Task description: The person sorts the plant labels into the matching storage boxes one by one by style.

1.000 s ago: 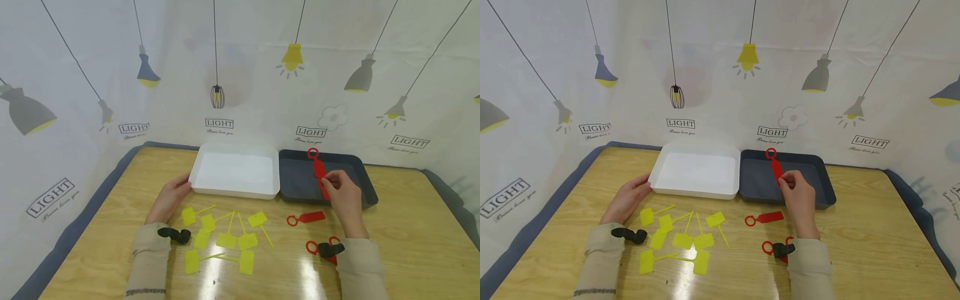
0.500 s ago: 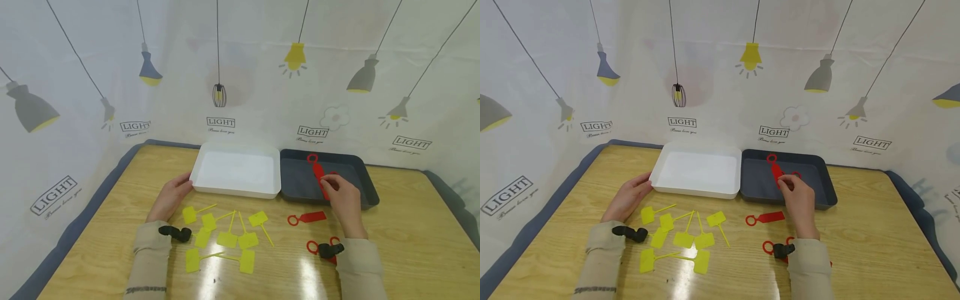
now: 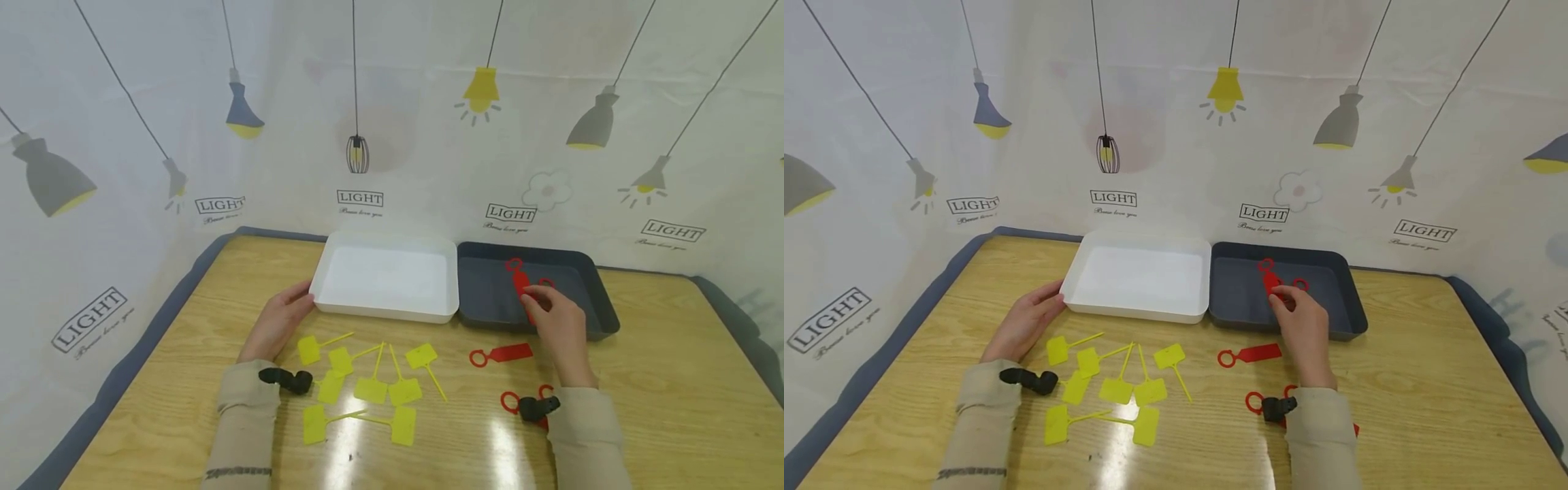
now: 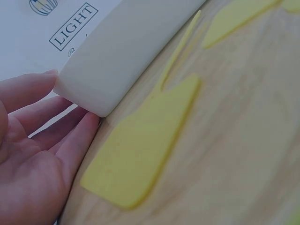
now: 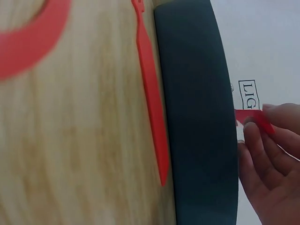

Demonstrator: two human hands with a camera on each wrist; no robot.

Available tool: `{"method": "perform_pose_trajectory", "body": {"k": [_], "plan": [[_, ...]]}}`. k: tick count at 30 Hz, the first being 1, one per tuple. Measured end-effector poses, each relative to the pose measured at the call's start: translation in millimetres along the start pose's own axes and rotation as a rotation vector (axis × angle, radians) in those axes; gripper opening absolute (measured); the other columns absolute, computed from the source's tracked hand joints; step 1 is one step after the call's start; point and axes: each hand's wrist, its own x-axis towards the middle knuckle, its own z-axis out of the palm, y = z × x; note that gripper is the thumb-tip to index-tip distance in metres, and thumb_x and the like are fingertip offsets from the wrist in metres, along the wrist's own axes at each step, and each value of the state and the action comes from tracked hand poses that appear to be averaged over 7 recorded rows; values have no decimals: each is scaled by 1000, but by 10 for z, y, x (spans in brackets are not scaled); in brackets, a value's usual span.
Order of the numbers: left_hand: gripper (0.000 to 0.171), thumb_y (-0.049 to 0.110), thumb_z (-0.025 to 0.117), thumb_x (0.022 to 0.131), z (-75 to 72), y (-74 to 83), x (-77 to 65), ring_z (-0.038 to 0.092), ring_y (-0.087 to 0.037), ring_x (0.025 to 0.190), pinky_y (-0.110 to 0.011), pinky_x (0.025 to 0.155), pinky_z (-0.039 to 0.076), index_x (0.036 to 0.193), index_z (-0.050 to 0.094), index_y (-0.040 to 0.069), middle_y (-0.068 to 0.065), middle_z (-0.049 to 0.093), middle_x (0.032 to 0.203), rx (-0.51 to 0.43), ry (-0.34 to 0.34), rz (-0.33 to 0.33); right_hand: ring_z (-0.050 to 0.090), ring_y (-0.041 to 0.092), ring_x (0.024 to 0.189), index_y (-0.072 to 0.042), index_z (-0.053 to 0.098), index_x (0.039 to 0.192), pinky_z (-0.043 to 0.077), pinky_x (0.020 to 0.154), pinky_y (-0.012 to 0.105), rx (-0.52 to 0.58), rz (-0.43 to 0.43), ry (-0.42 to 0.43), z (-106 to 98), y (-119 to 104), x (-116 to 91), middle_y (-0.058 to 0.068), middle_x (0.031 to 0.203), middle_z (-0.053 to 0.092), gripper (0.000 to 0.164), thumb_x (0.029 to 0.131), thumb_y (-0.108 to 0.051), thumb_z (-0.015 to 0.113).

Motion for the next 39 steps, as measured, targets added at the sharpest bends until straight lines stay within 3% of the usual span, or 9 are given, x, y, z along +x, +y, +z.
{"method": "perform_pose_trajectory", "body": {"k": [10,20,29,39], "plan": [[46,38,56,87,1,-2,7,36,-6,121,-33,101,30,130,44,27,10,43,131,13,5,8,56,25,83,-11,61,113,44,68,40,-20,2,-52,12,35,10,12,95,64,35,86,-32,59],[46,36,55,87,-2,2,-12,36,-8,122,-33,102,29,131,44,26,8,42,132,-9,3,3,55,23,82,-12,63,104,44,68,37,-15,12,-91,51,86,11,8,94,64,26,86,-31,59],[47,40,57,85,-5,16,-18,36,-7,121,-33,102,28,129,45,28,10,44,131,16,5,10,55,25,86,-12,62,109,44,71,40,-31,25,-136,33,85,19,10,99,63,33,87,-35,56],[48,37,56,86,-1,23,-14,35,-7,122,-33,102,28,131,44,26,9,42,132,-5,-8,-1,53,31,95,-8,57,118,43,78,46,-49,30,-280,2,45,-1,14,111,58,45,91,-42,46]]}}
